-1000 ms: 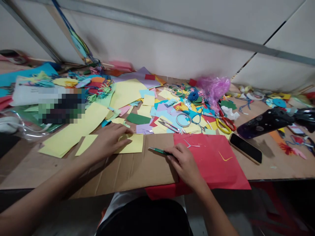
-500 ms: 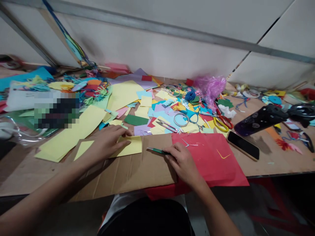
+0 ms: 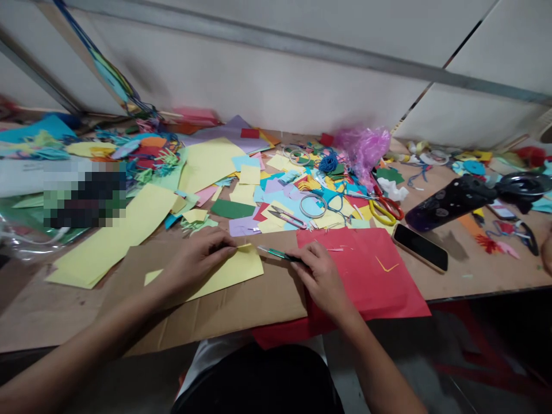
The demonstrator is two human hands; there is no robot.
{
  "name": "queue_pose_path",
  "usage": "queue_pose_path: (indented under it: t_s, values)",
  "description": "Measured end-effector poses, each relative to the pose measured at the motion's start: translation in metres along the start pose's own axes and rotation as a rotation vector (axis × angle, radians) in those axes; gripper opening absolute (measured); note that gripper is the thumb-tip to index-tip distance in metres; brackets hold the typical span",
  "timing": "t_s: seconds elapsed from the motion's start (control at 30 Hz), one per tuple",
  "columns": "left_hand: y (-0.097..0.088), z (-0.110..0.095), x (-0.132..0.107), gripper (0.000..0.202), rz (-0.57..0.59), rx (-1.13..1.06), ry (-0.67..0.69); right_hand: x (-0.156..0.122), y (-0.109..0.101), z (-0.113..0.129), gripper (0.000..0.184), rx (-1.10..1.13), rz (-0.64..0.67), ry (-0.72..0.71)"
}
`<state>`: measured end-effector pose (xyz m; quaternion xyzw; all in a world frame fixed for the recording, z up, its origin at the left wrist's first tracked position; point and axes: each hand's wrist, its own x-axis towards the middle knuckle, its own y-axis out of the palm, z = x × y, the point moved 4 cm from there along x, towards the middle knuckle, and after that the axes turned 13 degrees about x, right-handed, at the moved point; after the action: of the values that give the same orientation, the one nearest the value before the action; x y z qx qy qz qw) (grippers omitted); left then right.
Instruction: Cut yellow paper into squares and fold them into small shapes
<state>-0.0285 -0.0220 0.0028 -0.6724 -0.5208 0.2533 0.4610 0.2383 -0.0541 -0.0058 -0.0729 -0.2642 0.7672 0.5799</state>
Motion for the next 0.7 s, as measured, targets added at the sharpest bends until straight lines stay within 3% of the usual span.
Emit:
queue_pose_path:
  t_s: [0.23,0.7]
  values:
    - [0.0087,0.0025,-0.0010,0.020,-0.016,-0.012,0.062,0.0018,-0.0006,-0.0003,0.027,0.023,-0.025,-0.021]
    - [0.0076,-0.0035,-0.0002,0.020,0.000,-0.042,0.097,0.0008,0.0004,0.0003,0.028,0.044,-0.030,-0.042]
